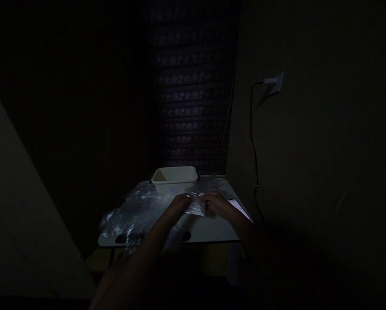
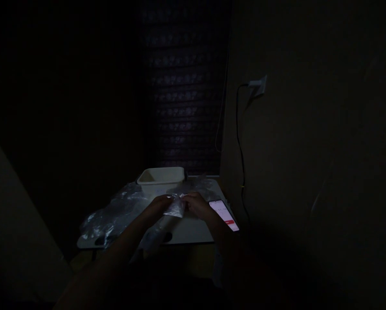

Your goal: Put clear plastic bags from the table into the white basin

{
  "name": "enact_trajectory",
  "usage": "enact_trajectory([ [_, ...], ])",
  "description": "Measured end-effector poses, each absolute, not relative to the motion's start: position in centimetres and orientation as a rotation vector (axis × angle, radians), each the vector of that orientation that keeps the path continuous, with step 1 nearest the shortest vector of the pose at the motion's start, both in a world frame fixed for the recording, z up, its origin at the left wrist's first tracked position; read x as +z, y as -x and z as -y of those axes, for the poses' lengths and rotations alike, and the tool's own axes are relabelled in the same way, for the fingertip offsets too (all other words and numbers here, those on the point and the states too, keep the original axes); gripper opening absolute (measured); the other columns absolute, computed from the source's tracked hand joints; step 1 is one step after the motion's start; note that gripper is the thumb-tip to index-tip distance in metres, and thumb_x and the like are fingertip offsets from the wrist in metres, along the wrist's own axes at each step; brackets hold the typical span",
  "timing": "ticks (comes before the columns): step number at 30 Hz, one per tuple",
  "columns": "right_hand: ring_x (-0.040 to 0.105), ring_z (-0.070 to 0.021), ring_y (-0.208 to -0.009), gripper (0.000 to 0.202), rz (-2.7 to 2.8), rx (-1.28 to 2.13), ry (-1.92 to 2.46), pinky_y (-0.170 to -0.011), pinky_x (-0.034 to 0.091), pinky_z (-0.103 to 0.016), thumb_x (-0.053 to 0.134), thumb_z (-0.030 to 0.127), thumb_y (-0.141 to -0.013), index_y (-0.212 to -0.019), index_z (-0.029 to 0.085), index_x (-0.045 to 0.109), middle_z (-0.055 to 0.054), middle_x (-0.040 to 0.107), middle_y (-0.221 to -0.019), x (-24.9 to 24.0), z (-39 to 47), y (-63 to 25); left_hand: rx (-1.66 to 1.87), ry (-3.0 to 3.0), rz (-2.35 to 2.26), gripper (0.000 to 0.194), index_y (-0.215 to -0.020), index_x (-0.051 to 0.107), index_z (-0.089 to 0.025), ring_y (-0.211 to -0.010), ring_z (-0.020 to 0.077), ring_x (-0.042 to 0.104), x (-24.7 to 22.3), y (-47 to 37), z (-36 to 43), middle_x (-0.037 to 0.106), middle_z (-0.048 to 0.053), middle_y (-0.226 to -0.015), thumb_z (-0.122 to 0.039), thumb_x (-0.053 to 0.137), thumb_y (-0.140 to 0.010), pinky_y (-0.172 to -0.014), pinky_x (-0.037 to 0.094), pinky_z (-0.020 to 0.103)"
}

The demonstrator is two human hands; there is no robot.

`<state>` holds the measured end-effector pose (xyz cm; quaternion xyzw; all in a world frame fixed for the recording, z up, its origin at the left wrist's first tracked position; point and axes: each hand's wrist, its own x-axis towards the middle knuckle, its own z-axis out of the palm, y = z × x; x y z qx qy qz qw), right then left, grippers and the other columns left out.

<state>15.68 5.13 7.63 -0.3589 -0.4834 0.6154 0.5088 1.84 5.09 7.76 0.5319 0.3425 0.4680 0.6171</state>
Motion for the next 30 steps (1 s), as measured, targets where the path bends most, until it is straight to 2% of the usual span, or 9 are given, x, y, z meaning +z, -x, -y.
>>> enact_trajectory([
  [6, 0.048, -0.0093, -0.048, 0.010, 1.132, 1.438, 0.822, -0.050, 0.035, -0.023, 0.058, 0.021, -0.049, -0.052, 0.013, 0.053, 0.004, 0.050, -0.044, 7.2, -5.5, -15.8, 1.150, -1.290, -0.905, 0.014, -0.057, 0.050, -0.011, -0.036, 0.0050, 0.039, 8.1, -2.0, -4.8, 0.045, -0.004, -0.042, -0.024, 0.052, -0.055, -0.040, 0.031, 0.017],
  [10, 0.048, -0.0101, -0.050, 0.010, 1.158, 1.454, 0.812, -0.052, 0.035, -0.023, 0.058, 0.021, -0.049, -0.055, 0.014, 0.056, 0.003, 0.053, -0.047, 7.1, -5.5, -15.9, 1.146, -1.238, -0.879, 0.015, -0.060, 0.051, -0.011, -0.040, 0.0069, 0.043, 8.2, -1.9, -4.6, 0.048, -0.003, -0.045, -0.023, 0.054, -0.052, -0.042, 0.033, 0.019],
  [15, 0.047, -0.0093, -0.047, 0.006, 1.166, 1.479, 0.805, -0.051, 0.035, -0.023, 0.054, 0.019, -0.051, -0.056, 0.015, 0.055, 0.003, 0.052, -0.046, 7.3, -5.3, -15.8, 1.170, -1.180, -0.829, 0.014, -0.061, 0.053, -0.010, -0.045, 0.0090, 0.047, 8.1, -1.9, -4.8, 0.051, -0.001, -0.048, -0.017, 0.054, -0.049, -0.047, 0.035, 0.021],
  [20, 0.045, -0.0084, -0.046, 0.005, 1.159, 1.470, 0.774, -0.049, 0.034, -0.022, 0.052, 0.018, -0.052, -0.055, 0.016, 0.054, 0.004, 0.050, -0.045, 7.6, -5.2, -15.6, 1.220, -1.120, -0.826, 0.008, -0.053, 0.048, -0.011, -0.041, 0.0062, 0.043, 8.0, -1.9, -4.8, 0.047, -0.003, -0.045, -0.017, 0.052, -0.050, -0.043, 0.032, 0.018],
  [30, 0.042, -0.0059, -0.044, 0.007, 1.090, 1.521, 0.760, -0.039, 0.028, -0.017, 0.053, 0.017, -0.052, -0.059, 0.016, 0.050, 0.005, 0.047, -0.048, 8.1, -5.1, -15.6, 1.166, -1.080, -0.894, 0.014, -0.067, 0.050, -0.013, -0.040, 0.0058, 0.042, 8.8, -1.7, -4.4, 0.046, -0.005, -0.046, -0.015, 0.048, -0.053, -0.039, 0.033, 0.017],
])
